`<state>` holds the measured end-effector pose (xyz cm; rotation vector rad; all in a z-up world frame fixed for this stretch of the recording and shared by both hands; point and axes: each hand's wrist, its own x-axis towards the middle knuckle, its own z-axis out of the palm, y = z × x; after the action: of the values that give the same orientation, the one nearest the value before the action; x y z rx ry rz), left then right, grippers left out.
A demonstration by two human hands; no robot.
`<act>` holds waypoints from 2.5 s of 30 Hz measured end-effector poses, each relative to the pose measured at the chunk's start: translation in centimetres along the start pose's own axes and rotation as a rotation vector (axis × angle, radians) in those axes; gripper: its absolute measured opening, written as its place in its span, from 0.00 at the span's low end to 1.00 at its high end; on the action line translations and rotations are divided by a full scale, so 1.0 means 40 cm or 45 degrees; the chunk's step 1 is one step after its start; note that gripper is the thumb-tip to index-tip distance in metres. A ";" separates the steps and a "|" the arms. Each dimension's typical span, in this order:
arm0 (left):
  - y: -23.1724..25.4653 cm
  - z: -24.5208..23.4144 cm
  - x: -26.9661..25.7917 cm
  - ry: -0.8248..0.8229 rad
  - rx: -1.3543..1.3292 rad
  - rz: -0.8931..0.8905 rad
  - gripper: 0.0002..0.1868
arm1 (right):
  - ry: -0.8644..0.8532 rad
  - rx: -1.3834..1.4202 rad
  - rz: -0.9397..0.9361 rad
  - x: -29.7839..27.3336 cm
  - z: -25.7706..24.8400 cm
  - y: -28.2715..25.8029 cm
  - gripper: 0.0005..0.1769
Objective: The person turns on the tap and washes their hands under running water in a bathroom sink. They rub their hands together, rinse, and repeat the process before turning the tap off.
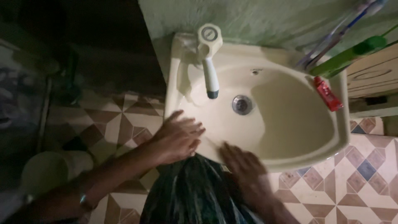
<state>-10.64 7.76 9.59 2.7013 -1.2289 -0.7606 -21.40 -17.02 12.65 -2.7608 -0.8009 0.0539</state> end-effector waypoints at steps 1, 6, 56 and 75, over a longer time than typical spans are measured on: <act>0.004 0.021 -0.047 0.402 -0.073 -0.006 0.27 | -0.132 -0.038 -0.042 0.036 0.018 -0.035 0.46; -0.004 0.063 -0.106 0.949 -0.113 -0.292 0.27 | -0.017 0.230 -0.122 0.157 0.105 -0.100 0.38; -0.258 -0.222 0.406 1.481 -1.334 0.223 0.32 | 0.296 1.744 0.526 0.554 -0.210 0.209 0.29; -0.078 -0.001 -0.026 0.987 -0.782 -0.333 0.41 | -0.053 2.877 0.973 0.508 0.123 0.170 0.36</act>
<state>-9.06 10.62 9.22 2.2635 -0.3821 -0.0309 -1.19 -10.56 6.87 -0.6593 0.4083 0.6361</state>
